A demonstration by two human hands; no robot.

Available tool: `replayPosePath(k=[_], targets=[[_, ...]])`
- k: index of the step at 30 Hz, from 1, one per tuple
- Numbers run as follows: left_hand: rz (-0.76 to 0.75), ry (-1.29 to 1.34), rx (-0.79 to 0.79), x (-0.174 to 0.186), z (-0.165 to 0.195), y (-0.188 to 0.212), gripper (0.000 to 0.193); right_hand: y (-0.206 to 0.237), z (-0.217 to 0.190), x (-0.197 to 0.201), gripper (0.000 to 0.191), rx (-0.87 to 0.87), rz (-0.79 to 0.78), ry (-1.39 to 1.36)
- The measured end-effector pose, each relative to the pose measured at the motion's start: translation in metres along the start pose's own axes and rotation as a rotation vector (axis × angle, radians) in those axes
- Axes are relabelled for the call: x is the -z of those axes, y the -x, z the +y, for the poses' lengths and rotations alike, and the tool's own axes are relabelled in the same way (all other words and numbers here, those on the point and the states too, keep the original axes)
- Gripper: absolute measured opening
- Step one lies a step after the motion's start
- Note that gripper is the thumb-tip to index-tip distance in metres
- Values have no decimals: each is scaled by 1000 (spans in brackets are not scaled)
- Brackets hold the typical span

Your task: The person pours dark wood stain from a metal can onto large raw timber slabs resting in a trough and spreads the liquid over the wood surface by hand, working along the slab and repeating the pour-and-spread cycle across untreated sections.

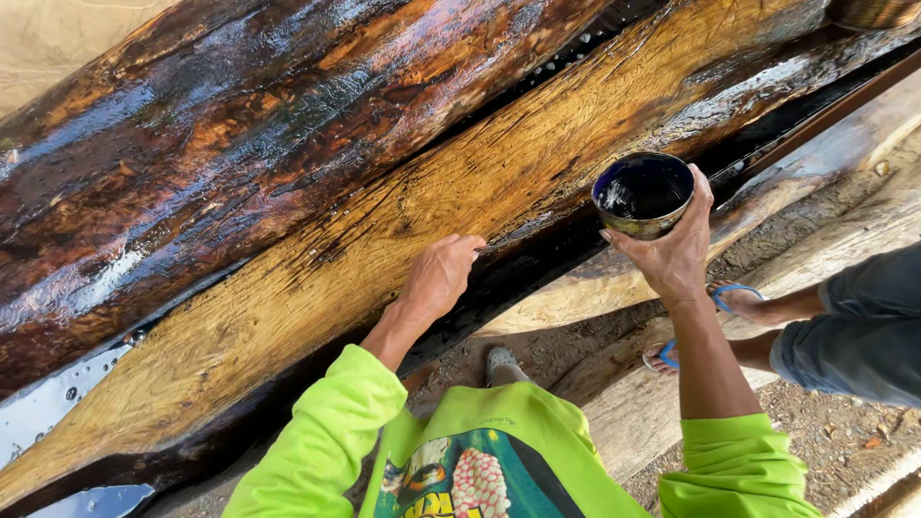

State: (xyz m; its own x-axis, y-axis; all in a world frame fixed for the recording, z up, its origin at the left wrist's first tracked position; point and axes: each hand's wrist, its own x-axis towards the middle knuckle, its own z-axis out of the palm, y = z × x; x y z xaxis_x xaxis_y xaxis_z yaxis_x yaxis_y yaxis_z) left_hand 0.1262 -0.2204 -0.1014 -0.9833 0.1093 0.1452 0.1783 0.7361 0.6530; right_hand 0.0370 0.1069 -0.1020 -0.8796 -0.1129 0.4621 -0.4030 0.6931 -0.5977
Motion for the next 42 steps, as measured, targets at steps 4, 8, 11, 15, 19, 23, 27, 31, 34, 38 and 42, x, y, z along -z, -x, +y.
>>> replayPosePath(k=[4, 8, 11, 15, 19, 23, 27, 31, 34, 38, 42], targets=[[61, -26, -13, -7, -1, -10, 17, -8, 8, 0, 128, 55, -99, 79], [41, -12, 20, -11, -5, -15, 10, -11, 8, -16, 131, 53, -70, 12], [0, -46, 67, -11, -6, -16, 9, -5, 6, -30, 130, 33, -26, -22], [1, -54, 81, -9, -6, -15, 10, 2, 5, -37, 127, -26, 10, -36], [-11, -72, 76, -6, -2, -15, 11, 9, 4, -40, 124, -78, 37, -90], [-40, -149, 84, -12, 2, -15, 9, 19, -1, -43, 126, -112, 70, -158], [-22, -217, 63, -25, 2, -18, 10, 24, -1, -46, 128, -157, 49, -170], [-6, -273, -13, -34, 2, -17, 5, 22, 2, -46, 127, -77, 64, -91], [64, -271, -128, -34, 2, -14, 7, 21, 2, -47, 127, -64, 83, -116], [-29, -158, -22, -23, -4, -14, 9, 23, -1, -48, 125, -83, 86, -208], [11, -32, -127, -12, -9, -18, 17, 23, -2, -46, 127, -62, 91, -185]])
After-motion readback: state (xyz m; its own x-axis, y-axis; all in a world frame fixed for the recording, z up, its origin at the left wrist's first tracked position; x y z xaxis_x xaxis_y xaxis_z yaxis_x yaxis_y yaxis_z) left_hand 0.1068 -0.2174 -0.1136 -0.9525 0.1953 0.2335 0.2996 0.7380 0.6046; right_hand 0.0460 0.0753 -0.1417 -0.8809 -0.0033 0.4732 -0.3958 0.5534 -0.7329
